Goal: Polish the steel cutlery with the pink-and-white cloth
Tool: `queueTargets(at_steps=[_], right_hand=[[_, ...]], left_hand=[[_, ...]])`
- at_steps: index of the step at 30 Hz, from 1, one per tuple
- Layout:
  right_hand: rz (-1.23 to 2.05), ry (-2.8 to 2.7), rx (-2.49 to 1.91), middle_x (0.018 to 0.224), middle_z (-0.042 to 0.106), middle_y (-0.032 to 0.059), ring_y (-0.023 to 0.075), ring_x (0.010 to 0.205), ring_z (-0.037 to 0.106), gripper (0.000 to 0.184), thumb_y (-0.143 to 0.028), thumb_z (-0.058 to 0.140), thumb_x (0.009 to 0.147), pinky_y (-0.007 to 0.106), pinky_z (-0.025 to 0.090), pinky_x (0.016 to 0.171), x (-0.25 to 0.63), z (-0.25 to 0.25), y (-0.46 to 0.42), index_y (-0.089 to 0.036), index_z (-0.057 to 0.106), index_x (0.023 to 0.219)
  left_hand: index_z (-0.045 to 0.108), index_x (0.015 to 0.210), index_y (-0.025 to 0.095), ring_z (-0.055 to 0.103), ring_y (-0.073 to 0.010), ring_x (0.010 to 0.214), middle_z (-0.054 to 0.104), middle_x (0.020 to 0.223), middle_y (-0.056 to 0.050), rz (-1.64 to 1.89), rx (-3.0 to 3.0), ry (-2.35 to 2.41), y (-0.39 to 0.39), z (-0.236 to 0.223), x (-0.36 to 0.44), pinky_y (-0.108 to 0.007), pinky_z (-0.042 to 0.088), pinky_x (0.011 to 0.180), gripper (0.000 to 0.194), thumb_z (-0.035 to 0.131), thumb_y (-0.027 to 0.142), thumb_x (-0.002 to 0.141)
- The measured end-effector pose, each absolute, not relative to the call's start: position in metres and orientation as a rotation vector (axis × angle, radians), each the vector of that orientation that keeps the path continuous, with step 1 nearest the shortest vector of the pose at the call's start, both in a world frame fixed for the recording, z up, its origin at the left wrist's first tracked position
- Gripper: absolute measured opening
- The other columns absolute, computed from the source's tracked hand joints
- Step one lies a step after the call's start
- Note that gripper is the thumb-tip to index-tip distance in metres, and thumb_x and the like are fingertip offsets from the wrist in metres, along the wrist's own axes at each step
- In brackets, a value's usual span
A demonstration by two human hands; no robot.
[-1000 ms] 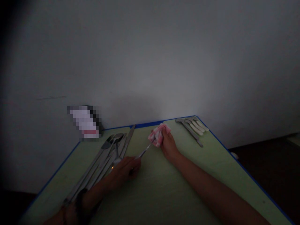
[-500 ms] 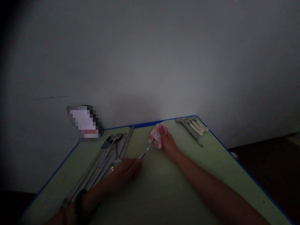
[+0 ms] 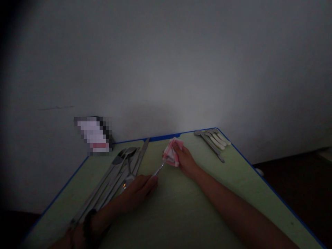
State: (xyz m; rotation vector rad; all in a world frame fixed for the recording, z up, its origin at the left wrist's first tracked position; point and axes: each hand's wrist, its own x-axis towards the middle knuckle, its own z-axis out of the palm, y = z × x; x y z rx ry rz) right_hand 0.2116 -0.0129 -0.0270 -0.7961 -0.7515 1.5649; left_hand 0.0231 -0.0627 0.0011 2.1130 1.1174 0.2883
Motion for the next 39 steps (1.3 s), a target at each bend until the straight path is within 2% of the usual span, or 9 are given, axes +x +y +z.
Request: queueTargets(at_steps=[5, 10, 16, 20, 23, 27, 32, 39], right_hand=[[1.585, -0.673, -0.748, 0.08, 0.071, 0.0068, 0.0184, 0.071, 0.067, 0.042, -0.058, 0.054, 0.078, 0.036, 0.054, 0.072, 0.213, -0.027, -0.009, -0.018, 0.062, 0.089], [1.593, -0.621, -0.738, 0.08, 0.071, 0.0067, 0.0189, 0.073, 0.068, 0.044, -0.058, 0.047, 0.082, 0.037, 0.053, 0.073, 0.214, -0.027, -0.008, -0.019, 0.063, 0.09], [1.573, -0.726, -0.796, 0.081, 0.071, 0.0085, 0.0173, 0.069, 0.066, 0.036, -0.048, 0.061, 0.077, 0.033, 0.054, 0.07, 0.214, -0.027, -0.011, -0.013, 0.066, 0.086], [1.548, -0.779, -0.803, 0.078, 0.071, 0.0093, 0.0166, 0.067, 0.065, 0.036, -0.047, 0.066, 0.073, 0.03, 0.054, 0.069, 0.214, -0.027, -0.013, -0.012, 0.067, 0.079], [1.571, -0.789, -0.843, 0.076, 0.071, 0.0086, 0.0165, 0.064, 0.065, 0.036, -0.048, 0.066, 0.072, 0.03, 0.054, 0.067, 0.214, -0.026, -0.016, -0.012, 0.068, 0.079], [1.596, -0.834, -0.849, 0.074, 0.07, 0.0082, 0.0161, 0.061, 0.064, 0.037, -0.048, 0.064, 0.074, 0.031, 0.053, 0.066, 0.214, -0.025, -0.017, -0.012, 0.068, 0.078], [1.552, -0.659, -0.676, 0.084, 0.07, 0.0044, 0.0155, 0.071, 0.064, 0.034, -0.051, 0.06, 0.077, 0.032, 0.052, 0.074, 0.216, -0.03, -0.006, -0.018, 0.066, 0.087], [1.511, -0.658, -0.679, 0.086, 0.069, 0.0038, 0.0164, 0.074, 0.064, 0.034, -0.053, 0.059, 0.076, 0.034, 0.052, 0.076, 0.217, -0.03, -0.002, -0.021, 0.063, 0.087]], left_hand=[[0.046, 0.063, 0.018, 0.043, -0.011, 0.055, 0.045, 0.058, 0.004, 0.317, 2.116, 1.125, -0.063, -0.001, 0.023, -0.024, 0.03, 0.054, 0.042, 0.028, 0.042, 0.093], [0.046, 0.064, 0.018, 0.041, -0.0111, 0.055, 0.044, 0.059, 0.003, 0.36, 2.13, 1.071, -0.062, -0.003, 0.022, -0.024, 0.031, 0.054, 0.045, 0.024, 0.043, 0.094], [0.046, 0.066, 0.018, 0.043, -0.012, 0.057, 0.048, 0.06, 0.002, 0.357, 2.147, 1.065, -0.063, 0.0, 0.022, -0.024, 0.034, 0.057, 0.043, 0.022, 0.04, 0.095], [0.049, 0.072, 0.019, 0.045, -0.0127, 0.06, 0.051, 0.066, 0.001, 0.419, 2.17, 1.063, -0.061, -0.005, 0.021, -0.024, 0.035, 0.059, 0.037, 0.024, 0.035, 0.094], [0.052, 0.079, 0.018, 0.048, -0.0128, 0.061, 0.052, 0.068, 0.001, 0.443, 2.162, 1.064, -0.059, -0.009, 0.021, -0.024, 0.036, 0.059, 0.034, 0.026, 0.034, 0.093], [0.054, 0.085, 0.018, 0.048, -0.0127, 0.056, 0.049, 0.061, 0.003, 0.4, 2.078, 1.092, -0.059, -0.007, 0.022, -0.023, 0.037, 0.056, 0.039, 0.022, 0.037, 0.095], [0.058, 0.083, 0.018, 0.053, -0.0139, 0.065, 0.058, 0.072, 0.0, 0.395, 2.171, 1.097, -0.061, -0.003, 0.023, -0.024, 0.038, 0.062, 0.037, 0.027, 0.035, 0.093], [0.061, 0.079, 0.018, 0.053, -0.0143, 0.061, 0.056, 0.061, 0.001, 0.354, 2.154, 1.08, -0.064, 0.003, 0.024, -0.025, 0.039, 0.063, 0.045, 0.023, 0.037, 0.094]])
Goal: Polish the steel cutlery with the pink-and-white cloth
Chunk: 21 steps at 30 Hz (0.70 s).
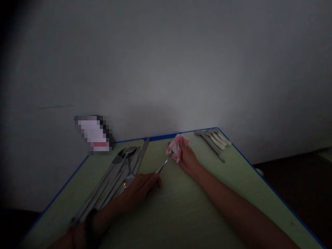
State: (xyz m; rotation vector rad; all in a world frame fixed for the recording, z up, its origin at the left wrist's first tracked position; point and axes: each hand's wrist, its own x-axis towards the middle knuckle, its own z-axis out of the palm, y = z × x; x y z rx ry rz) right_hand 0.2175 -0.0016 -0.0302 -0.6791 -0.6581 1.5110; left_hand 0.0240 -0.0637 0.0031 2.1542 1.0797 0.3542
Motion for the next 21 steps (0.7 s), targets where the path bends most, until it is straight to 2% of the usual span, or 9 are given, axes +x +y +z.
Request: queueTargets(at_steps=[5, 13, 21], right_hand=[[1.551, -0.67, -0.728, 0.095, 0.07, 0.0064, 0.0186, 0.083, 0.065, 0.034, -0.045, 0.069, 0.071, 0.035, 0.053, 0.076, 0.218, -0.028, -0.008, -0.019, 0.064, 0.093], [1.606, -0.767, -0.795, 0.079, 0.07, 0.0059, 0.0158, 0.069, 0.065, 0.034, -0.046, 0.067, 0.072, 0.032, 0.054, 0.07, 0.218, -0.02, -0.014, -0.015, 0.066, 0.085], [1.602, -0.739, -0.826, 0.079, 0.07, 0.0056, 0.015, 0.069, 0.065, 0.027, -0.039, 0.069, 0.071, 0.031, 0.054, 0.072, 0.217, -0.024, -0.013, -0.016, 0.067, 0.084]], left_hand=[[0.058, 0.082, 0.018, 0.052, -0.013, 0.057, 0.053, 0.06, 0.002, 0.341, 2.089, 1.047, -0.064, 0.003, 0.023, -0.024, 0.039, 0.06, 0.045, 0.021, 0.039, 0.095], [0.056, 0.086, 0.018, 0.049, -0.0128, 0.054, 0.05, 0.055, 0.003, 0.351, 2.057, 1.042, -0.063, -0.003, 0.023, -0.023, 0.038, 0.057, 0.043, 0.021, 0.04, 0.096], [0.056, 0.084, 0.018, 0.049, -0.0127, 0.054, 0.049, 0.055, 0.004, 0.363, 2.061, 1.037, -0.062, -0.003, 0.024, -0.023, 0.038, 0.057, 0.041, 0.021, 0.037, 0.096]])
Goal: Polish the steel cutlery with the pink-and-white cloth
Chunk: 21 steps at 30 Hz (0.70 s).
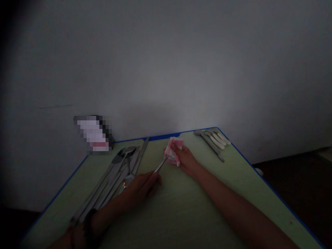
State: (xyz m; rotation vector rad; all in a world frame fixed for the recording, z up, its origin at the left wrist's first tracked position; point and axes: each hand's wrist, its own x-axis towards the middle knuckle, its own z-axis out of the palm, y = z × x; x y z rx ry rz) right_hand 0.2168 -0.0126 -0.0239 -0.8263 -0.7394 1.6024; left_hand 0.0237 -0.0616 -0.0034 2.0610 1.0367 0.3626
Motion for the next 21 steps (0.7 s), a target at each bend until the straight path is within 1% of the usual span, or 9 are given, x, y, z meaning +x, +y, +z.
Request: queueTargets(at_steps=[2, 6, 8, 11, 14, 17, 21], right_hand=[[1.605, -0.705, -0.809, 0.081, 0.071, 0.0063, 0.0158, 0.069, 0.066, 0.024, -0.038, 0.065, 0.075, 0.032, 0.054, 0.071, 0.217, -0.023, -0.013, -0.016, 0.066, 0.084], [1.652, -0.623, -0.7, 0.086, 0.072, 0.0077, 0.0209, 0.075, 0.068, 0.024, -0.035, 0.053, 0.081, 0.04, 0.054, 0.072, 0.218, -0.016, -0.015, -0.018, 0.063, 0.093], [1.654, -0.609, -0.68, 0.086, 0.072, 0.0079, 0.0205, 0.075, 0.068, 0.025, -0.036, 0.051, 0.083, 0.039, 0.054, 0.072, 0.217, -0.015, -0.015, -0.017, 0.063, 0.095], [1.619, -0.65, -0.68, 0.085, 0.071, 0.0074, 0.0172, 0.071, 0.067, 0.029, -0.042, 0.054, 0.083, 0.035, 0.054, 0.073, 0.215, -0.019, -0.013, -0.016, 0.064, 0.093], [1.572, -0.71, -0.69, 0.087, 0.071, 0.0069, 0.0171, 0.072, 0.066, 0.034, -0.047, 0.059, 0.079, 0.034, 0.053, 0.074, 0.214, -0.025, -0.011, -0.016, 0.064, 0.092], [1.556, -0.739, -0.719, 0.085, 0.071, 0.0064, 0.0171, 0.07, 0.066, 0.032, -0.044, 0.065, 0.075, 0.033, 0.053, 0.07, 0.214, -0.027, -0.01, -0.016, 0.064, 0.091], [1.567, -0.737, -0.744, 0.082, 0.071, 0.0072, 0.0169, 0.069, 0.066, 0.025, -0.033, 0.067, 0.074, 0.032, 0.053, 0.07, 0.216, -0.028, -0.01, -0.013, 0.064, 0.089]], left_hand=[[0.056, 0.085, 0.018, 0.049, -0.0127, 0.055, 0.048, 0.055, 0.004, 0.369, 2.04, 1.027, -0.062, -0.002, 0.024, -0.023, 0.039, 0.058, 0.042, 0.021, 0.038, 0.096], [0.056, 0.086, 0.018, 0.05, -0.0127, 0.055, 0.048, 0.056, 0.004, 0.385, 2.003, 1.039, -0.062, -0.001, 0.024, -0.023, 0.039, 0.058, 0.043, 0.02, 0.04, 0.096], [0.056, 0.086, 0.018, 0.05, -0.0126, 0.055, 0.049, 0.057, 0.004, 0.392, 1.992, 1.045, -0.061, -0.003, 0.024, -0.023, 0.039, 0.058, 0.043, 0.02, 0.041, 0.096], [0.055, 0.086, 0.018, 0.05, -0.0125, 0.055, 0.049, 0.056, 0.004, 0.402, 2.004, 1.035, -0.062, -0.005, 0.024, -0.023, 0.039, 0.059, 0.043, 0.02, 0.04, 0.097], [0.054, 0.079, 0.018, 0.05, -0.0127, 0.056, 0.052, 0.059, 0.002, 0.376, 2.088, 1.035, -0.062, -0.005, 0.024, -0.024, 0.038, 0.059, 0.043, 0.02, 0.038, 0.097], [0.051, 0.072, 0.019, 0.049, -0.0129, 0.056, 0.054, 0.062, 0.001, 0.346, 2.223, 1.034, -0.061, -0.005, 0.023, -0.025, 0.036, 0.059, 0.04, 0.024, 0.036, 0.096], [0.05, 0.071, 0.019, 0.048, -0.0124, 0.056, 0.054, 0.062, 0.001, 0.342, 2.279, 1.013, -0.06, -0.009, 0.021, -0.025, 0.035, 0.059, 0.039, 0.023, 0.034, 0.096]])
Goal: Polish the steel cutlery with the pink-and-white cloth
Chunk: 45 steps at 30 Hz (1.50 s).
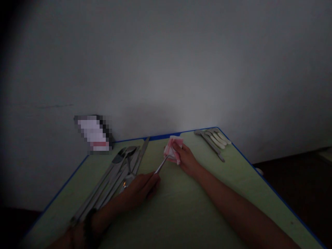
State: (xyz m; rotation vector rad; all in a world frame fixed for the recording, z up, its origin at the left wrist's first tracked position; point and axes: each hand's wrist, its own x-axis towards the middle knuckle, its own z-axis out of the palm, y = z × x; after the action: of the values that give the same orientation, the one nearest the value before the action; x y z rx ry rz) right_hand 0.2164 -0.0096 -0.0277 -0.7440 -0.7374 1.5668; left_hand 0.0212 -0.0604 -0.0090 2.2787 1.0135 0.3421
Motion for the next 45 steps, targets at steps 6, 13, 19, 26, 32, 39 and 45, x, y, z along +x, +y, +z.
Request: queueTargets(at_steps=[6, 13, 19, 26, 32, 39, 45], right_hand=[[1.584, -0.754, -0.747, 0.086, 0.072, 0.0083, 0.018, 0.073, 0.068, 0.016, -0.015, 0.06, 0.071, 0.032, 0.054, 0.073, 0.218, -0.03, -0.009, -0.012, 0.067, 0.086], [1.594, -0.739, -0.766, 0.09, 0.072, 0.0079, 0.0166, 0.076, 0.067, 0.018, -0.013, 0.058, 0.07, 0.029, 0.053, 0.073, 0.218, -0.027, -0.009, -0.012, 0.068, 0.085], [1.584, -0.691, -0.749, 0.084, 0.071, 0.0053, 0.0162, 0.072, 0.066, 0.023, -0.034, 0.066, 0.075, 0.033, 0.053, 0.072, 0.217, -0.027, -0.009, -0.015, 0.065, 0.089], [1.559, -0.631, -0.749, 0.079, 0.069, 0.0045, 0.015, 0.069, 0.065, 0.033, -0.045, 0.066, 0.074, 0.029, 0.051, 0.067, 0.206, -0.027, -0.015, -0.016, 0.061, 0.089], [1.647, -0.651, -0.705, 0.078, 0.069, 0.008, 0.0166, 0.067, 0.064, 0.041, -0.052, 0.064, 0.072, 0.028, 0.049, 0.062, 0.176, -0.026, -0.044, -0.013, 0.063, 0.086], [1.562, -0.648, -0.732, 0.079, 0.069, 0.0082, 0.0174, 0.071, 0.064, 0.038, -0.051, 0.062, 0.073, 0.03, 0.05, 0.066, 0.188, -0.029, -0.03, -0.015, 0.063, 0.086], [1.433, -0.687, -0.754, 0.088, 0.069, 0.0052, 0.0169, 0.074, 0.063, 0.03, -0.041, 0.069, 0.07, 0.033, 0.051, 0.074, 0.207, -0.031, -0.014, -0.019, 0.063, 0.09]], left_hand=[[0.052, 0.079, 0.019, 0.051, -0.0121, 0.056, 0.054, 0.062, 0.002, 0.335, 2.202, 1.009, -0.061, -0.009, 0.022, -0.024, 0.037, 0.06, 0.036, 0.024, 0.034, 0.096], [0.047, 0.072, 0.019, 0.047, -0.0118, 0.055, 0.052, 0.063, 0.003, 0.399, 2.109, 1.064, -0.062, -0.006, 0.022, -0.024, 0.035, 0.055, 0.039, 0.025, 0.041, 0.096], [0.044, 0.066, 0.019, 0.048, -0.0122, 0.055, 0.049, 0.059, 0.002, 0.411, 2.105, 1.043, -0.063, -0.002, 0.023, -0.025, 0.037, 0.059, 0.045, 0.02, 0.04, 0.097], [0.046, 0.069, 0.019, 0.044, -0.0122, 0.053, 0.049, 0.059, 0.001, 0.382, 2.439, 0.999, -0.058, -0.013, 0.02, -0.025, 0.033, 0.053, 0.038, 0.022, 0.029, 0.096], [0.053, 0.083, 0.017, 0.046, -0.0143, 0.061, 0.056, 0.071, -0.003, 0.521, 2.746, 0.967, -0.054, -0.034, 0.018, -0.026, 0.034, 0.058, 0.025, 0.03, 0.024, 0.091], [0.05, 0.071, 0.019, 0.043, -0.0129, 0.054, 0.05, 0.061, 0.0, 0.41, 2.481, 1.02, -0.057, -0.023, 0.021, -0.026, 0.031, 0.055, 0.036, 0.025, 0.03, 0.094], [0.048, 0.063, 0.018, 0.041, -0.0119, 0.051, 0.047, 0.056, 0.001, 0.379, 2.318, 1.024, -0.06, -0.008, 0.021, -0.025, 0.031, 0.054, 0.042, 0.026, 0.037, 0.093]])
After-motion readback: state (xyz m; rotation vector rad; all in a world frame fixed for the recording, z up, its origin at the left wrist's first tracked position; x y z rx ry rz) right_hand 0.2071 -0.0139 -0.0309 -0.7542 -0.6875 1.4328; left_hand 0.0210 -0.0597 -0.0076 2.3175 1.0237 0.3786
